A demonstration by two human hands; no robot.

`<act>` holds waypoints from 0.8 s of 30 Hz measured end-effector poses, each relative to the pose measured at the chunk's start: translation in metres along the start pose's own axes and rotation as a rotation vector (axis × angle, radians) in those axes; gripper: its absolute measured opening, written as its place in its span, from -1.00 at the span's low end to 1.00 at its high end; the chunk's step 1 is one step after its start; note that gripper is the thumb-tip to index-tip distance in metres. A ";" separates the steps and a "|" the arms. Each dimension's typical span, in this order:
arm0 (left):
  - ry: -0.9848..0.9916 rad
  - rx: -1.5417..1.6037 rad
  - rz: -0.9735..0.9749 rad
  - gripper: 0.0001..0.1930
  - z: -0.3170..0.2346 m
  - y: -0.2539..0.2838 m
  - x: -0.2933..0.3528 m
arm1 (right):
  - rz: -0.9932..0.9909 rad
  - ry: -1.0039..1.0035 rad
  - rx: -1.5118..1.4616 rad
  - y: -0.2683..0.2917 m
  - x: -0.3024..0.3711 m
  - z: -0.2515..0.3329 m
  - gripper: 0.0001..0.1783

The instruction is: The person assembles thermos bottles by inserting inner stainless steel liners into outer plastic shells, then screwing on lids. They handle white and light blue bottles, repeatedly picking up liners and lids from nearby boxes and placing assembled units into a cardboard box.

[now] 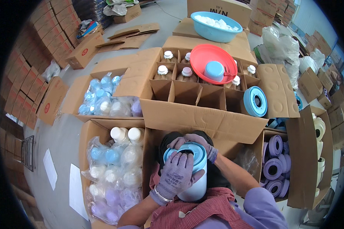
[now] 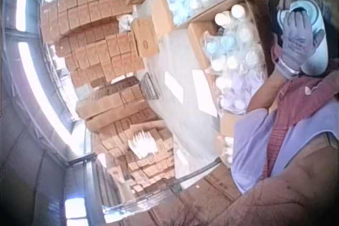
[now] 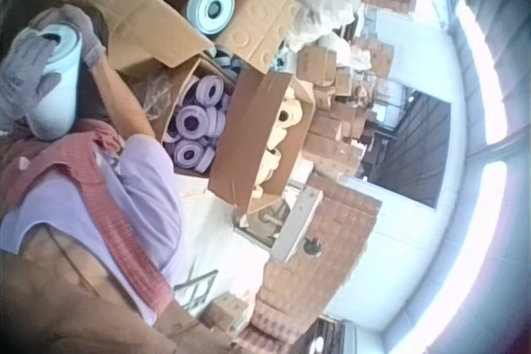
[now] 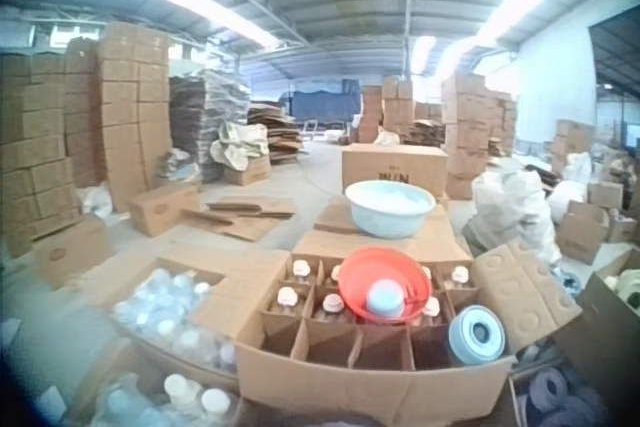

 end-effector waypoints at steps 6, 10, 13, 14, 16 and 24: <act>0.011 0.710 -0.133 -0.70 0.080 -0.035 0.019 | -0.528 -0.021 0.938 -0.050 0.062 0.060 -0.58; 0.465 1.468 -0.197 -0.56 0.103 -0.119 0.028 | -0.158 0.138 1.743 -0.158 0.082 0.108 -0.39; 0.389 1.039 -0.162 -0.49 0.078 -0.145 0.058 | -0.198 -0.264 1.873 -0.172 0.103 0.128 -0.37; 0.504 0.913 -0.160 -0.50 0.066 -0.143 0.062 | -0.286 -0.452 1.852 -0.165 0.115 0.130 -0.35; 0.920 1.384 0.366 -0.55 0.040 -0.171 0.086 | -0.568 -0.438 1.544 -0.134 0.139 0.142 -0.32; 0.144 1.172 0.025 -0.77 0.002 -0.085 0.089 | -1.097 -0.890 -0.075 -0.007 0.336 -0.030 -0.55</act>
Point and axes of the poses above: each hand's wrist, its own x-axis away from the middle knuckle, its own y-axis out of the back of the hand, z = x × y, the point moved 8 cm from there along -x, towards the middle knuckle, and after that the axes turned 4 degrees about z, right-handed, at the moved point
